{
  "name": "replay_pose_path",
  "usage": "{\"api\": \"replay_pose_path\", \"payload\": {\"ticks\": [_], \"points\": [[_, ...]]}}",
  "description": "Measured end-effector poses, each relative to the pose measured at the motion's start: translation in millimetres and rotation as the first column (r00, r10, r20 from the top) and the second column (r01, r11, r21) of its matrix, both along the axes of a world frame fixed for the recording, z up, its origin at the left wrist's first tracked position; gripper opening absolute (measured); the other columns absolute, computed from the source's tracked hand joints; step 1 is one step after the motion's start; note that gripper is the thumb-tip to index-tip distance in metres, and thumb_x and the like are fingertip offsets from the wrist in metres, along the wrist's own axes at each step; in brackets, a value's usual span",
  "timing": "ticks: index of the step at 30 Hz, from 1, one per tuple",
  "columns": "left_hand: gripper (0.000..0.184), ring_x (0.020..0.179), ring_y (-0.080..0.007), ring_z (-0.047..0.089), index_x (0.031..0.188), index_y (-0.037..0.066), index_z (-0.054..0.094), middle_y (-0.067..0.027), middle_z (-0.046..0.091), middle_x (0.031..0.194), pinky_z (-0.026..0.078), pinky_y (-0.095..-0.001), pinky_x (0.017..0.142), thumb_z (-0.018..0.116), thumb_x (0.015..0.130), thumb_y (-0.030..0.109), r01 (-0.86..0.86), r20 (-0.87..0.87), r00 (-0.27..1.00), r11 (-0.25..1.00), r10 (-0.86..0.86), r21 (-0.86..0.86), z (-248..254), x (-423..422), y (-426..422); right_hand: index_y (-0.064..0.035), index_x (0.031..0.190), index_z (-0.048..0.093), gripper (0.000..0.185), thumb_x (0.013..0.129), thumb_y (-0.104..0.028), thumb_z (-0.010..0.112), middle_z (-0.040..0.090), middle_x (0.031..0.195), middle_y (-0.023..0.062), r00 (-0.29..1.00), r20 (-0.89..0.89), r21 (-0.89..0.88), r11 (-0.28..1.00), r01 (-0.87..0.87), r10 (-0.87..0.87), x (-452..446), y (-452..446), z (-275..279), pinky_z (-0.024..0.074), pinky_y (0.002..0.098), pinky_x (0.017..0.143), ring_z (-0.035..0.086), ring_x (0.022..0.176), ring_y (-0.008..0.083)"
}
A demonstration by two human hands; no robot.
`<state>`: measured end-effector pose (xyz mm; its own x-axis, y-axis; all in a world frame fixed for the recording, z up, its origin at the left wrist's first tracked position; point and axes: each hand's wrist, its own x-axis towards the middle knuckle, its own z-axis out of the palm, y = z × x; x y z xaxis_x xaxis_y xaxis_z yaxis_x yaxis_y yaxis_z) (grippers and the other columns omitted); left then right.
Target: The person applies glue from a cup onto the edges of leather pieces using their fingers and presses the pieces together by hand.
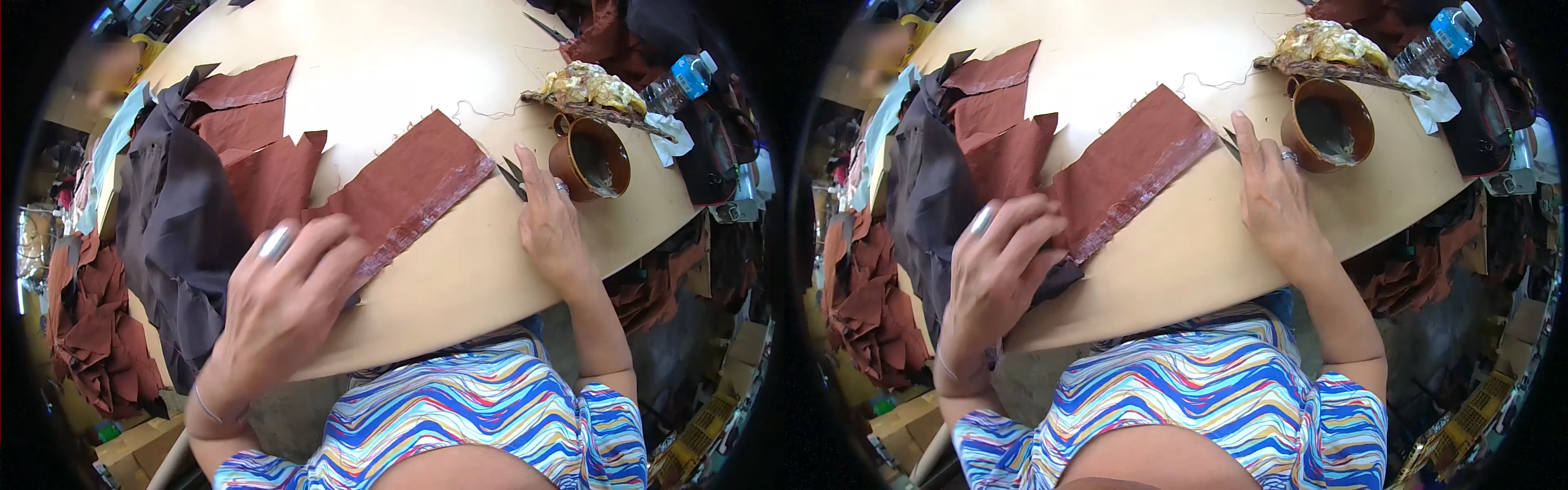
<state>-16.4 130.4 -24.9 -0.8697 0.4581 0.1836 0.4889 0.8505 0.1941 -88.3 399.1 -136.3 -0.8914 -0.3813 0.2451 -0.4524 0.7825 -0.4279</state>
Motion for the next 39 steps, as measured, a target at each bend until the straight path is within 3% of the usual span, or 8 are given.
{"api": "replay_pose_path", "payload": {"ticks": [3, 9, 12, 16, 20, 28, 34, 39], "points": [[0.021, 0.087, -0.0343, 0.059, 0.095, 0.002, 0.06, -0.0136, 0.059, 0.1, 0.048, -0.0402, 0.075, 0.065, 0.077, 0.011, 0.106, 0.136, 0.986, 0.994, -0.1, -0.039, -9.3, -59.9, 25.3, -0.0078, 0.144, 0.024, 0.077, 0.073, 0.013, 0.046, 0.049, 0.105, 0.0221, 0.998, 0.039, -0.049, 0.998, 0.044, -0.042, 9.1, 2.3, 4.0, 0.0409, 0.0472, 0.081, 0.051, 0.093, 0.04], [0.029, 0.094, -0.0337, 0.059, 0.101, 0.001, 0.06, -0.0163, 0.059, 0.102, 0.047, -0.0418, 0.082, 0.052, 0.09, 0.028, -0.157, 0.087, 0.98, 0.963, 0.179, -0.218, -76.2, -175.1, 80.9, -0.0133, 0.144, 0.025, 0.079, 0.072, 0.013, 0.043, 0.047, 0.102, 0.02, 0.999, 0.018, -0.168, 0.985, 0.04, -0.038, 17.7, 19.8, 9.0, 0.0454, 0.0497, 0.073, 0.054, 0.083, 0.0425], [0.029, 0.09, -0.0333, 0.061, 0.1, 0.0, 0.059, -0.0173, 0.061, 0.097, 0.048, -0.0413, 0.08, 0.052, 0.091, 0.026, -0.108, 0.06, 0.991, 0.976, 0.121, -0.189, -91.2, -186.8, 88.6, -0.0155, 0.144, 0.025, 0.08, 0.071, 0.013, 0.044, 0.047, 0.102, 0.0191, 0.999, -0.022, -0.179, 0.983, 0.028, -0.033, 18.1, 25.9, 6.2, 0.0485, 0.05, 0.069, 0.056, 0.081, 0.043], [0.021, 0.075, -0.0198, 0.059, 0.098, -0.001, 0.058, -0.0117, 0.065, 0.087, 0.047, -0.0327, 0.07, 0.051, 0.091, 0.018, -0.207, 0.338, 0.935, 0.938, 0.105, 0.279, -78.6, -198.8, 77.3, -0.0062, 0.144, 0.025, 0.074, 0.075, 0.016, 0.04, 0.043, 0.133, 0.0251, 0.999, 0.045, -0.216, 0.976, 0.008, 0.002, 16.7, 24.6, 14.5, 0.0438, 0.0432, 0.091, 0.049, 0.113, 0.0432], [0.023, 0.07, -0.012, 0.056, 0.096, -0.004, 0.057, -0.0084, 0.064, 0.086, 0.048, -0.0289, 0.068, 0.053, 0.092, 0.018, -0.224, 0.408, 0.912, 0.775, -0.047, 0.59, -47.7, -197.4, 72.5, -0.0059, 0.145, 0.022, 0.067, 0.083, 0.009, 0.043, 0.045, 0.132, 0.0273, 0.998, 0.059, -0.252, 0.968, 0.01, 0.004, 4.4, 16.6, 13.9, 0.042, 0.046, 0.092, 0.049, 0.113, 0.0453], [0.019, 0.067, -0.0114, 0.053, 0.085, 0.001, 0.054, -0.0026, 0.054, 0.074, 0.046, -0.0247, 0.064, 0.049, 0.096, 0.016, -0.155, 0.348, 0.924, 0.679, -0.157, 0.718, -19.3, -194.1, 66.7, -0.01, 0.146, 0.021, 0.06, 0.095, -0.026, 0.048, 0.059, 0.106, 0.0271, 0.983, 0.155, -0.133, 0.984, 0.119, -0.098, -8.2, -5.2, 30.5, 0.0419, 0.0506, 0.083, 0.055, 0.095, 0.0475], [0.016, 0.069, -0.0126, 0.055, 0.087, 0.003, 0.053, -0.0032, 0.054, 0.077, 0.048, -0.0262, 0.066, 0.05, 0.095, 0.016, -0.129, 0.25, 0.962, 0.626, -0.108, 0.769, 6.1, -194.3, 59.8, -0.0052, 0.142, 0.027, 0.059, 0.093, -0.031, 0.049, 0.061, 0.101, 0.0211, 0.992, 0.042, 0.077, 0.99, 0.115, -0.118, -13.4, -8.8, 24.4, 0.0504, 0.0484, 0.07, 0.062, 0.085, 0.0388], [0.017, 0.07, -0.0131, 0.056, 0.086, 0.002, 0.052, -0.0036, 0.054, 0.076, 0.048, -0.027, 0.067, 0.049, 0.096, 0.016, -0.155, 0.275, 0.958, 0.658, -0.083, 0.737, 7.8, -189.7, 56.1, -0.0064, 0.141, 0.031, 0.055, 0.094, -0.029, 0.049, 0.061, 0.091, 0.0225, 0.993, 0.099, -0.024, 0.998, 0.065, -0.062, -12.4, -19.6, 27.4, 0.0461, 0.0463, 0.072, 0.06, 0.082, 0.0406]]}}
